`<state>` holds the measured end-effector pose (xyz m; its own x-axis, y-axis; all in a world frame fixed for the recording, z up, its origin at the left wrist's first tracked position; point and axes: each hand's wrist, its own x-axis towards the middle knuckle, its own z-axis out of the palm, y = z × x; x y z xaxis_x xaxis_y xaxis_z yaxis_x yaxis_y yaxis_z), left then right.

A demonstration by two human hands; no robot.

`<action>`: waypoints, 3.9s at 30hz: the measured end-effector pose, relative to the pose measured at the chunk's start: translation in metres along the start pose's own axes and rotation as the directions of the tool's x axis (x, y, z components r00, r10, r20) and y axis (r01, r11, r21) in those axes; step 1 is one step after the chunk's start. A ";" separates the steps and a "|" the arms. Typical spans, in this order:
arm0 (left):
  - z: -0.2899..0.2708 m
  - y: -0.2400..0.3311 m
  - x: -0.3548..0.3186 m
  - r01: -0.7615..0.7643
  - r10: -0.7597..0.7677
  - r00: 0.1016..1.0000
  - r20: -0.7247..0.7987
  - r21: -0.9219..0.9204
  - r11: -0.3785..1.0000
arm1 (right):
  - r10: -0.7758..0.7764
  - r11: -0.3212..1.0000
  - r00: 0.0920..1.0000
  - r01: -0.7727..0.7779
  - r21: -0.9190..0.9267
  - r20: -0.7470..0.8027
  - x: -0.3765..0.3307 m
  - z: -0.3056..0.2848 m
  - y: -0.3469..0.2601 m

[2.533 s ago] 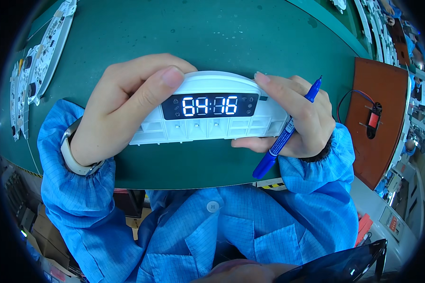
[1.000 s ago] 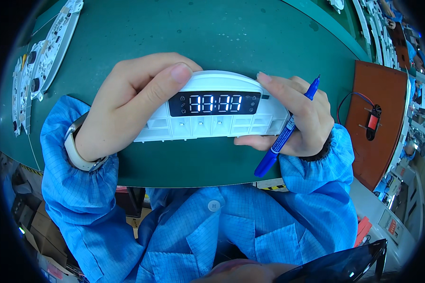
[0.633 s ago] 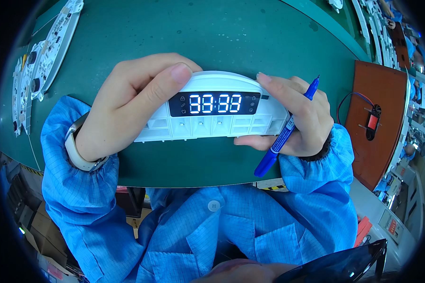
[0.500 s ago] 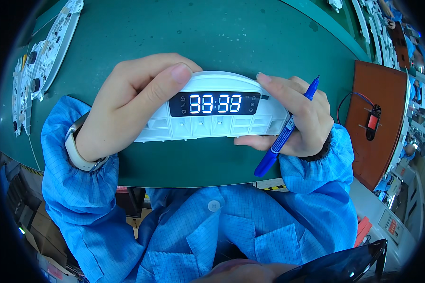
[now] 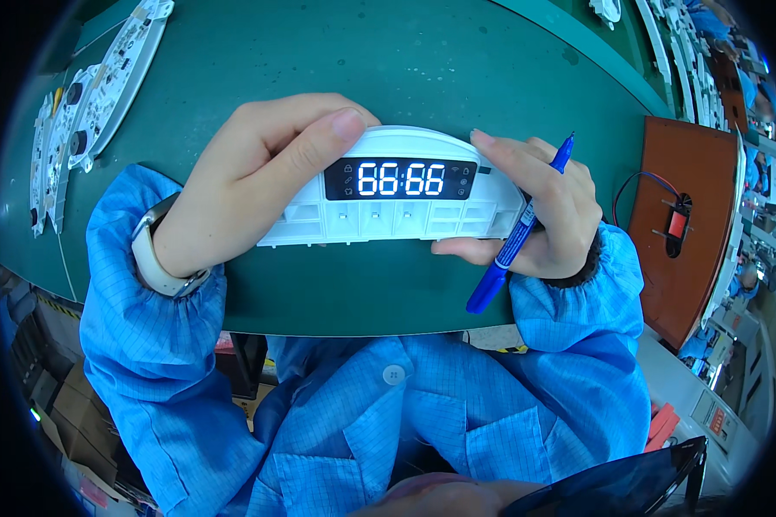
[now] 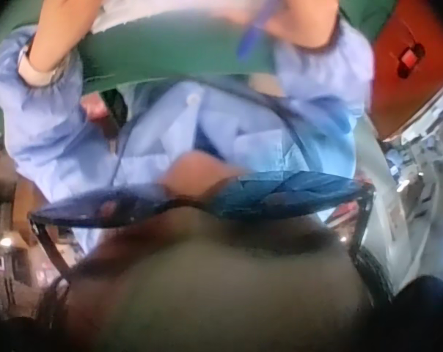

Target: The person tests electronic display panels and circuit boards by connecting a test cable, checking the illuminated displays, marking the boards with a marker, and disconnecting the cable. The person then arranges the circuit boards in a storage bin.

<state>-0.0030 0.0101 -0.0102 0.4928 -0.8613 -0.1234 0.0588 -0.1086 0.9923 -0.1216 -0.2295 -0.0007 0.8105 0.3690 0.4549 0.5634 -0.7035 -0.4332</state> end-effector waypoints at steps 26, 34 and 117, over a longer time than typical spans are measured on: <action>0.000 -0.003 0.002 -0.035 0.036 0.999 -0.008 0.069 0.997 | -0.004 0.997 1.000 0.003 -0.074 -0.017 0.000 -0.001 -0.004; -0.001 -0.004 0.002 -0.037 0.037 0.999 -0.003 0.073 0.997 | -0.001 0.998 1.000 0.000 -0.063 -0.014 0.000 -0.001 -0.005; 0.002 -0.004 0.001 0.010 -0.012 0.999 -0.030 -0.060 0.998 | 0.008 1.000 0.998 -0.010 0.026 0.063 -0.003 -0.003 0.004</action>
<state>-0.0047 0.0088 -0.0148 0.5176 -0.8449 -0.1350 0.1156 -0.0873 0.9895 -0.1225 -0.2357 -0.0012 0.8236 0.4007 0.4014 0.5593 -0.6909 -0.4581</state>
